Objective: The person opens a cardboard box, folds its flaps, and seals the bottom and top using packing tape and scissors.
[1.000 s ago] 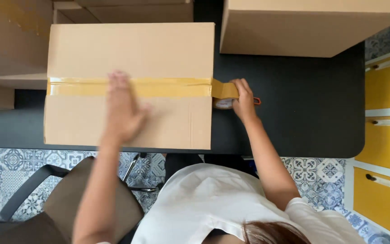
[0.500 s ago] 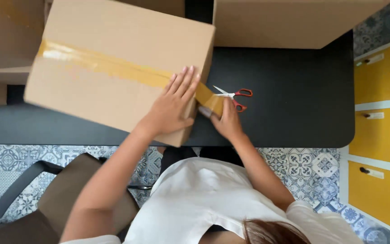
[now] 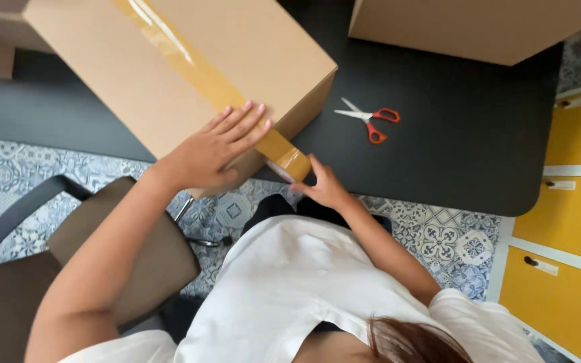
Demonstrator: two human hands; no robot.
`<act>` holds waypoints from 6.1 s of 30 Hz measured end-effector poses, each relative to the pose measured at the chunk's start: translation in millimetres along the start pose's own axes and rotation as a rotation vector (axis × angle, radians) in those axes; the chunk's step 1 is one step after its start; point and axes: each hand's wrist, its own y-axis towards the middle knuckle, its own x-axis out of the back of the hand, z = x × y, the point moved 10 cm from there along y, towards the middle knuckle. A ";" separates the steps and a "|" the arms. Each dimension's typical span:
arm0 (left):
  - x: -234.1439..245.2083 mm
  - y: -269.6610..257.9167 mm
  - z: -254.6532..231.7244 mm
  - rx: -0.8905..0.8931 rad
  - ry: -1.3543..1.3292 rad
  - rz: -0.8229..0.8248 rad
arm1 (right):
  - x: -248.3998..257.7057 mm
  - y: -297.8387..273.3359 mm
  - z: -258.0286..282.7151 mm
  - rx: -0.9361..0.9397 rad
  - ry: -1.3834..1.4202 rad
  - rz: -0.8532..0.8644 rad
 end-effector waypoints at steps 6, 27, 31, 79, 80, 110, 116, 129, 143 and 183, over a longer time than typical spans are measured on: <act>-20.0 -2.5 -15.0 0.306 0.417 -0.176 | -5.5 -9.7 4.6 0.026 -0.206 -0.097; -94.7 12.5 -5.9 0.455 1.550 0.271 | -6.5 -27.8 -5.7 -0.087 -0.122 -0.150; -90.5 14.0 -6.6 0.476 1.541 0.261 | -13.4 -20.3 -9.0 -0.149 -0.041 -0.096; -280.1 -4.5 38.8 1.428 -1.096 -0.906 | -24.5 69.8 -53.4 -0.241 -0.152 0.447; -276.7 -2.5 36.5 1.445 -1.214 -0.971 | -17.7 75.2 -61.7 -0.235 -0.155 0.407; -277.9 27.5 32.6 1.252 -1.814 -1.093 | 90.8 126.4 -9.9 -0.396 -0.603 0.960; -276.4 28.9 16.8 1.199 -2.038 -1.011 | 56.3 123.3 -15.8 -0.457 -0.478 1.097; -289.7 29.2 7.3 1.295 -2.147 -0.981 | 49.9 112.3 -6.4 -0.414 -0.353 0.984; -303.7 28.9 -0.8 1.416 -2.193 -0.868 | 43.5 123.2 -44.2 -0.324 -0.482 0.883; -232.0 201.8 -14.1 0.610 -0.313 -0.165 | 188.2 1.7 -198.9 -0.782 -0.793 -0.181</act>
